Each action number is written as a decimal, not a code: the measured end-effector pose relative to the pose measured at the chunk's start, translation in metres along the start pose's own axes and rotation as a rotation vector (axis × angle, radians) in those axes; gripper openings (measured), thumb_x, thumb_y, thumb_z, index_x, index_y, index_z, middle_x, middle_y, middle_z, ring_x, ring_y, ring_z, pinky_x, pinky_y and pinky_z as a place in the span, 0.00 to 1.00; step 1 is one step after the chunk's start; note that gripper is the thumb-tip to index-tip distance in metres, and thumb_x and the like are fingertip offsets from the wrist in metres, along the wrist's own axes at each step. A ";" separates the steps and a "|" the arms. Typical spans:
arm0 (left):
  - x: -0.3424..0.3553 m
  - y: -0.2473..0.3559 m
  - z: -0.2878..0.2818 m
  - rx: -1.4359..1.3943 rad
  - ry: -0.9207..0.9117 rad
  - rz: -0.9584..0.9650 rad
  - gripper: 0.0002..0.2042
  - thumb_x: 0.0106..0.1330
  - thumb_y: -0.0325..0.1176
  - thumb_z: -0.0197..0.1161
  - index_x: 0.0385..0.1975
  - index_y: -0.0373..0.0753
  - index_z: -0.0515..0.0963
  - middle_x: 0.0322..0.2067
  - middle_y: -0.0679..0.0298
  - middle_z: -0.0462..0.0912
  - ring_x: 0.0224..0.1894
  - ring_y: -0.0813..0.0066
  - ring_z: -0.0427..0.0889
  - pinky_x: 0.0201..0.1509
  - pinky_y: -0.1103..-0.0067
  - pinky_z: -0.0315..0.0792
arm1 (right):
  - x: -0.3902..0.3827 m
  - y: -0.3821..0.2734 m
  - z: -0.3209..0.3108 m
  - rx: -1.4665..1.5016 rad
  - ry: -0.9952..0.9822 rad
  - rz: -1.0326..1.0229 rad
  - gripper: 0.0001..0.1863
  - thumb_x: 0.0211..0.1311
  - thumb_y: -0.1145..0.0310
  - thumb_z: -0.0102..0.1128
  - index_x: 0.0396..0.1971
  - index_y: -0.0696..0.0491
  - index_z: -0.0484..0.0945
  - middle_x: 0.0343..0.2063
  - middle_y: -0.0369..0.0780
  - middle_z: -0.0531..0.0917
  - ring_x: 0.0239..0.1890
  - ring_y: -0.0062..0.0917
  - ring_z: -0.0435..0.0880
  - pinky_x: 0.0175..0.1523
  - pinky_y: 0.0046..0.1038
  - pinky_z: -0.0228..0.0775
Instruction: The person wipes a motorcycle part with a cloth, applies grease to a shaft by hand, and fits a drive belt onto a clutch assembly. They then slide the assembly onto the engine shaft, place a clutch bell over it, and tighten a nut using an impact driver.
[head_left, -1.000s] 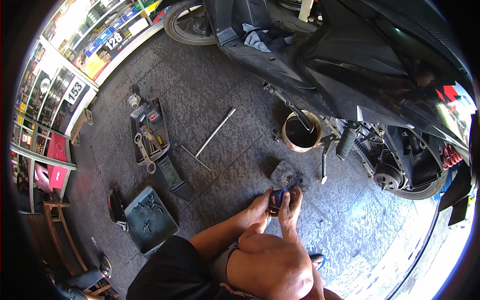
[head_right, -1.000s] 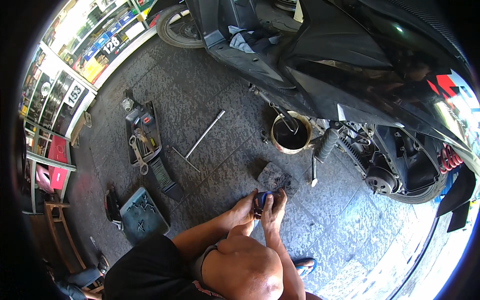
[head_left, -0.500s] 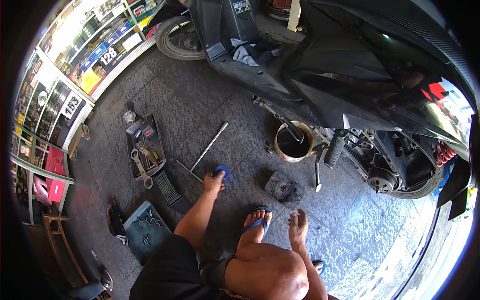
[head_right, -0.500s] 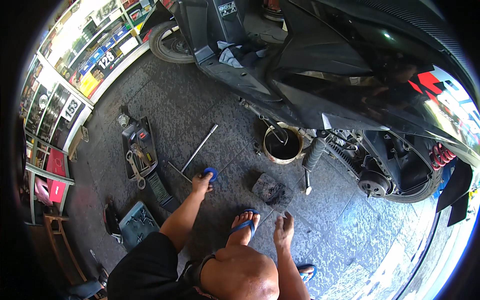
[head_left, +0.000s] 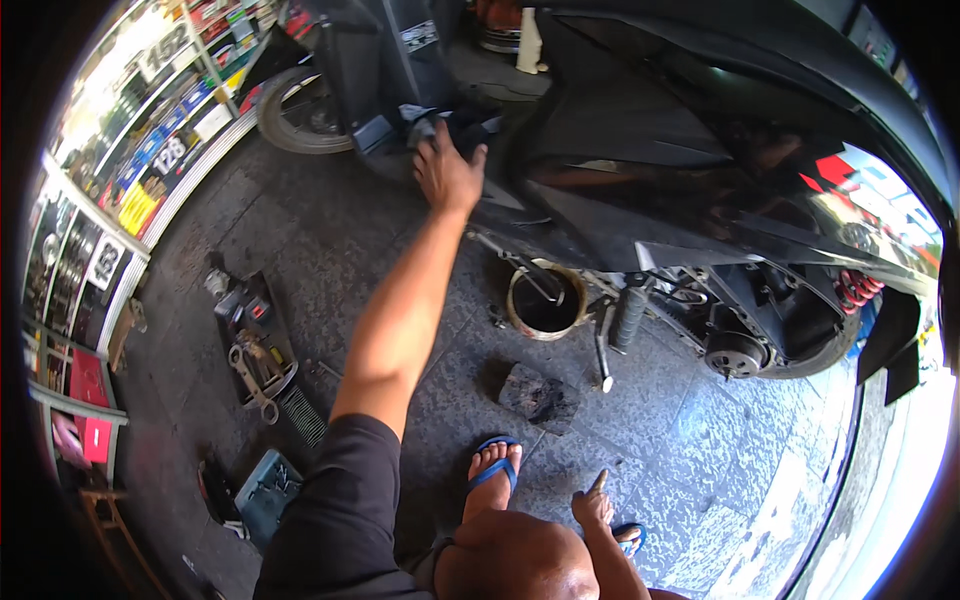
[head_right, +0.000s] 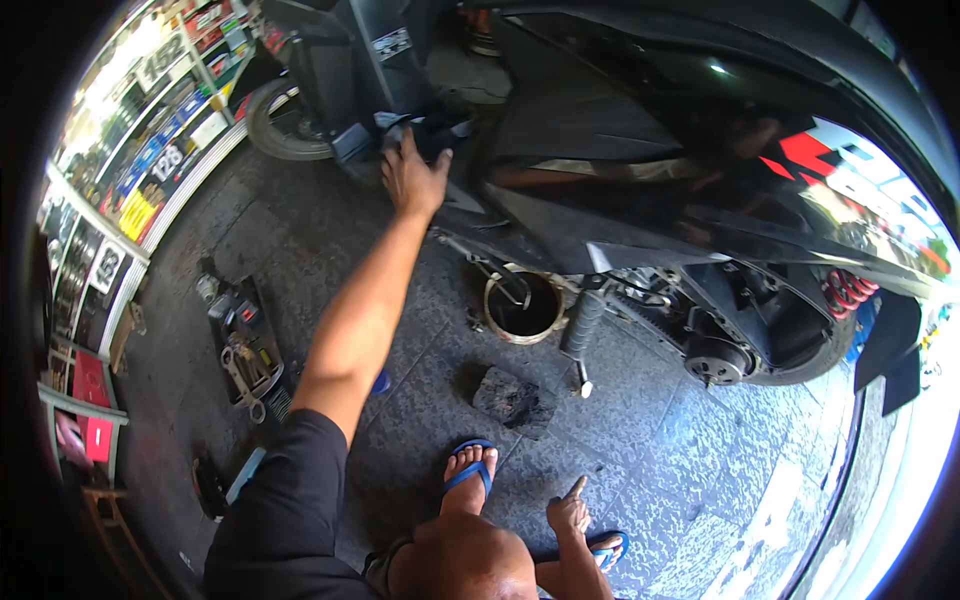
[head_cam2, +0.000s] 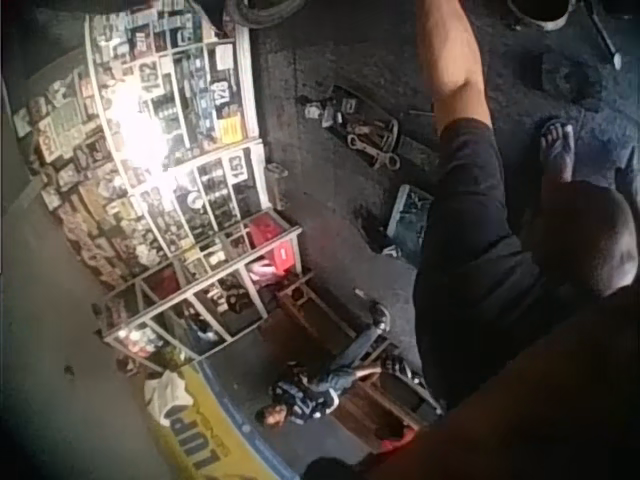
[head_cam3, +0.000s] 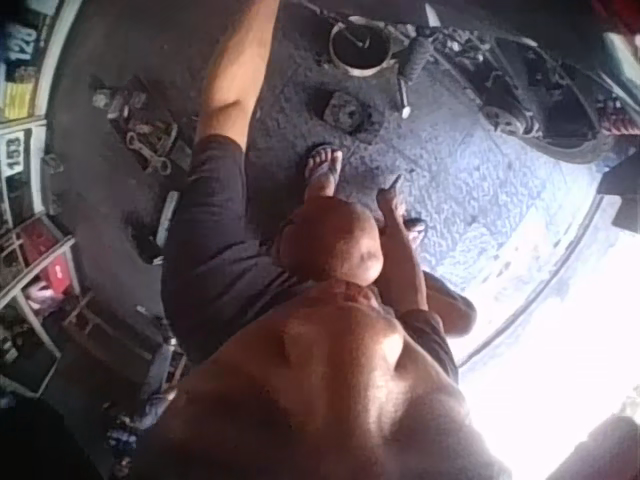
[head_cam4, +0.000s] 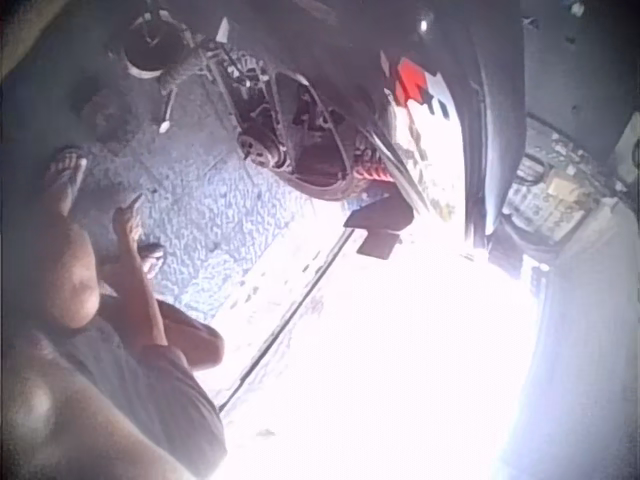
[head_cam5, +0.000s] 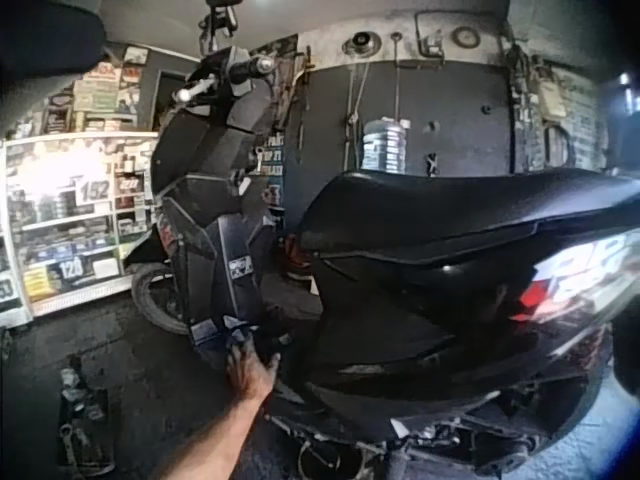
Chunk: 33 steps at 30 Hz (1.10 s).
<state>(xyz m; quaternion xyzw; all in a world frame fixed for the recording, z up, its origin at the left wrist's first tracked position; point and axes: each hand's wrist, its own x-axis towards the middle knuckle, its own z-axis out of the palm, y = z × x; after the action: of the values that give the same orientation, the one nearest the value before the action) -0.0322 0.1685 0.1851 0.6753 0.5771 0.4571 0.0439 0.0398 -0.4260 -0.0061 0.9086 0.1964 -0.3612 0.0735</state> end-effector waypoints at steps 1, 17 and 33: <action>0.012 0.000 0.011 0.121 -0.100 -0.025 0.35 0.64 0.56 0.68 0.69 0.47 0.70 0.65 0.44 0.69 0.66 0.41 0.70 0.68 0.52 0.64 | 0.000 -0.002 0.003 0.016 -0.027 0.025 0.52 0.63 0.58 0.56 0.79 0.58 0.36 0.47 0.56 0.87 0.51 0.49 0.87 0.58 0.46 0.75; -0.269 -0.002 -0.227 -0.849 -0.693 -0.311 0.13 0.68 0.31 0.60 0.45 0.28 0.82 0.48 0.57 0.83 0.52 0.70 0.79 0.58 0.74 0.71 | -0.057 -0.196 -0.087 1.935 -0.921 -0.487 0.28 0.77 0.54 0.54 0.70 0.49 0.67 0.56 0.47 0.78 0.48 0.39 0.84 0.51 0.39 0.80; -0.301 0.068 -0.180 -1.080 -0.821 -1.004 0.20 0.79 0.50 0.54 0.42 0.37 0.81 0.35 0.65 0.83 0.35 0.72 0.83 0.42 0.73 0.78 | -0.110 -0.150 -0.149 0.815 0.159 -0.969 0.16 0.72 0.65 0.52 0.52 0.56 0.77 0.30 0.52 0.86 0.31 0.48 0.87 0.39 0.44 0.78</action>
<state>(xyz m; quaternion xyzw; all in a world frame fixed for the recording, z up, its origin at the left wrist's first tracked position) -0.0767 -0.1854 0.1584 0.3375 0.4491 0.3150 0.7650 -0.0012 -0.2818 0.1789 0.6956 0.4368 -0.3308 -0.4647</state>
